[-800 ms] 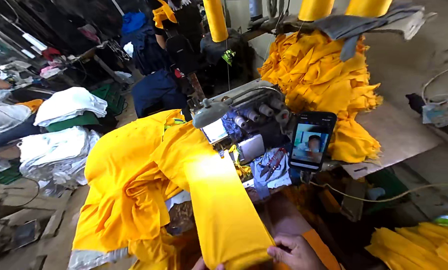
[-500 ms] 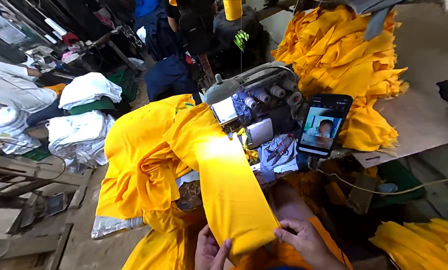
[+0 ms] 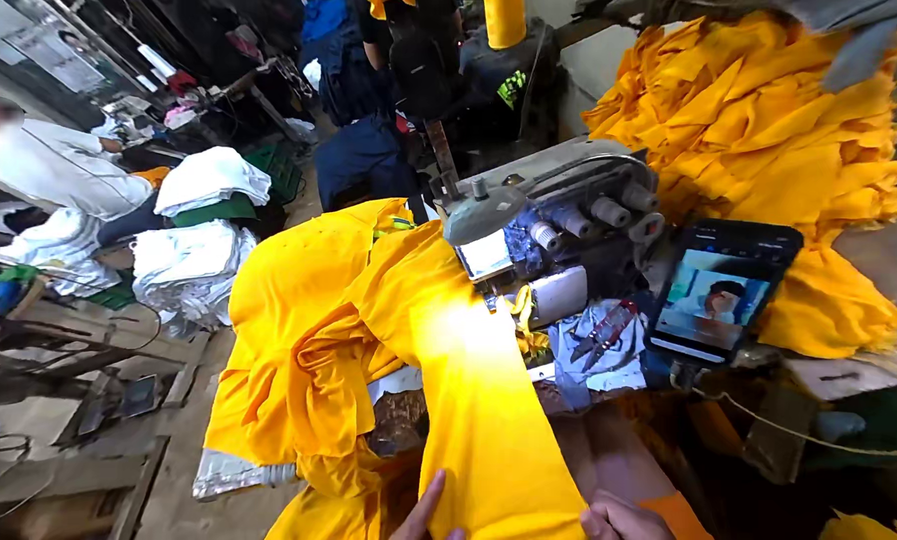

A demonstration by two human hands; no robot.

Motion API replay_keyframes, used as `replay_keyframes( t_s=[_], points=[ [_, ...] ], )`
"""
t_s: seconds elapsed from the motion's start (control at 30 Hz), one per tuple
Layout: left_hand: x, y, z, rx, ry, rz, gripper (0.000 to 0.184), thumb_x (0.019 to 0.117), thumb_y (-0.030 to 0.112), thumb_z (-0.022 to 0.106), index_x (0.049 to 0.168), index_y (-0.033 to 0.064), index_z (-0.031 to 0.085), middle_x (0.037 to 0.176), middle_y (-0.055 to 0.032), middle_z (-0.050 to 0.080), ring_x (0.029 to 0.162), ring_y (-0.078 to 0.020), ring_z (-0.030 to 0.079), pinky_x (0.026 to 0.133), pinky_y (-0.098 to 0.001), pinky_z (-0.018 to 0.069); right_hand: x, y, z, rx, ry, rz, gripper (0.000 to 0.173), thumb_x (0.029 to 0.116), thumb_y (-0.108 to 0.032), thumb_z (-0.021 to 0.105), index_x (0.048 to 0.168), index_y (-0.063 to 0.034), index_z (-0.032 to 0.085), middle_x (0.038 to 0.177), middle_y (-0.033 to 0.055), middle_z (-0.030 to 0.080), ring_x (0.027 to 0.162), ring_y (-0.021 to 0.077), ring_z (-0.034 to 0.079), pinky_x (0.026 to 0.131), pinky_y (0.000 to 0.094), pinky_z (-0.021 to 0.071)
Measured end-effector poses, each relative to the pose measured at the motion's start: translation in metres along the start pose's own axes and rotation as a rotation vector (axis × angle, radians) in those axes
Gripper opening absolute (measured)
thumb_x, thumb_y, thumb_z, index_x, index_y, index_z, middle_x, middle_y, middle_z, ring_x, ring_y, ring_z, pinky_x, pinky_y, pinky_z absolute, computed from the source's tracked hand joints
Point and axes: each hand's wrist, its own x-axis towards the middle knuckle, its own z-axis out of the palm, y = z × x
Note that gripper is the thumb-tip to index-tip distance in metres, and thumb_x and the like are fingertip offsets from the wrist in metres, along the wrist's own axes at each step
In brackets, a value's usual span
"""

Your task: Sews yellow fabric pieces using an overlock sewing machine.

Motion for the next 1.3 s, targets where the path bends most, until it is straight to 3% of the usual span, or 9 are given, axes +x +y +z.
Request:
replay_keyframes(
  t_s=[0.23,0.4,0.57,0.67,0.87,1.0,1.17,1.23,1.3],
  points=[
    [0.094,0.012,-0.032,-0.029,-0.041,0.053,0.064,0.0963,0.006,0.069,0.154,0.0257,0.049,0.148,0.0068,0.059,0.124,-0.0116,0.065,0.104,-0.0336,0.0566,0.087,-0.004,0.003,0.093,0.067,-0.159,0.038,0.1067,-0.026,0.056,0.083,0.0027,0.066,0.080,0.0101,0.066,0.072,0.0072,0.064,0.066,0.0204,0.0546],
    [0.162,0.016,-0.055,-0.056,-0.123,0.064,0.063,0.0971,0.010,0.068,0.155,0.0171,0.046,0.149,-0.0029,0.057,0.127,-0.0186,0.063,0.105,-0.0385,0.0555,0.149,-0.008,0.007,0.119,0.146,-0.188,0.032,0.1039,-0.023,0.060,0.084,-0.0006,0.071,0.079,0.0052,0.069,0.070,0.0036,0.064,0.063,0.0181,0.0544],
    [0.231,0.004,-0.070,-0.188,-0.150,-0.091,0.069,0.0917,0.015,0.073,0.155,0.0106,0.045,0.138,-0.0163,0.062,0.119,-0.0264,0.067,0.099,-0.0428,0.0583,0.196,-0.010,0.029,0.102,0.403,-0.180,0.039,0.0951,-0.026,0.064,0.059,-0.0120,0.055,0.059,-0.0051,0.056,0.055,-0.0021,0.054,0.048,0.0145,0.0437],
    [0.251,-0.007,-0.075,-0.256,-0.062,-0.138,0.075,0.0869,0.009,0.075,0.155,0.0125,0.044,0.139,-0.0149,0.061,0.119,-0.0249,0.065,0.097,-0.0416,0.0584,0.192,-0.015,0.034,0.118,0.452,-0.109,0.037,0.0961,-0.024,0.062,0.061,-0.0128,0.059,0.059,-0.0070,0.058,0.051,-0.0033,0.052,0.046,0.0140,0.0426],
    [0.158,-0.016,-0.045,-0.462,0.228,-0.255,0.089,0.0845,0.014,0.078,0.158,0.0001,0.030,0.147,-0.0179,0.054,0.126,-0.0250,0.061,0.101,-0.0426,0.0560,0.133,-0.032,0.021,0.284,0.131,0.185,0.029,0.1018,-0.013,0.058,0.075,-0.0061,0.068,0.067,-0.0043,0.068,0.054,0.0012,0.061,0.051,0.0203,0.0542],
    [0.084,0.002,-0.001,-0.716,0.227,-0.223,0.085,0.0893,0.001,0.073,0.159,-0.0027,0.023,0.150,-0.0135,0.053,0.130,-0.0227,0.060,0.107,-0.0439,0.0521,0.136,-0.033,0.034,0.347,-0.101,0.188,0.032,0.1070,-0.022,0.051,0.097,-0.0023,0.075,0.084,0.0023,0.074,0.074,0.0103,0.070,0.069,0.0299,0.0616],
    [0.059,0.028,0.027,-0.790,0.164,-0.219,0.087,0.0891,-0.007,0.069,0.158,-0.0066,0.017,0.145,-0.0162,0.055,0.124,-0.0244,0.063,0.105,-0.0450,0.0535,0.176,-0.060,0.046,0.529,-0.088,0.318,0.038,0.1083,-0.027,0.045,0.097,-0.0035,0.073,0.086,0.0067,0.073,0.082,0.0150,0.072,0.076,0.0344,0.0615],
    [0.055,0.027,0.021,-0.672,0.073,-0.248,0.083,0.0913,-0.008,0.066,0.158,-0.0088,0.016,0.143,-0.0184,0.057,0.112,-0.0241,0.069,0.097,-0.0433,0.0586,0.173,-0.048,0.041,0.536,0.081,0.287,0.035,0.1074,-0.020,0.048,0.089,-0.0006,0.072,0.081,0.0098,0.070,0.077,0.0176,0.069,0.073,0.0367,0.0594],
    [0.058,0.033,0.011,-0.416,0.011,-0.300,0.065,0.0955,-0.004,0.062,0.153,-0.0103,0.033,0.127,-0.0169,0.069,0.083,-0.0203,0.074,0.071,-0.0378,0.0638,0.166,-0.031,0.027,0.486,0.260,0.225,0.031,0.1061,-0.014,0.049,0.091,0.0002,0.072,0.083,0.0089,0.071,0.079,0.0166,0.069,0.075,0.0364,0.0601]
  ],
)
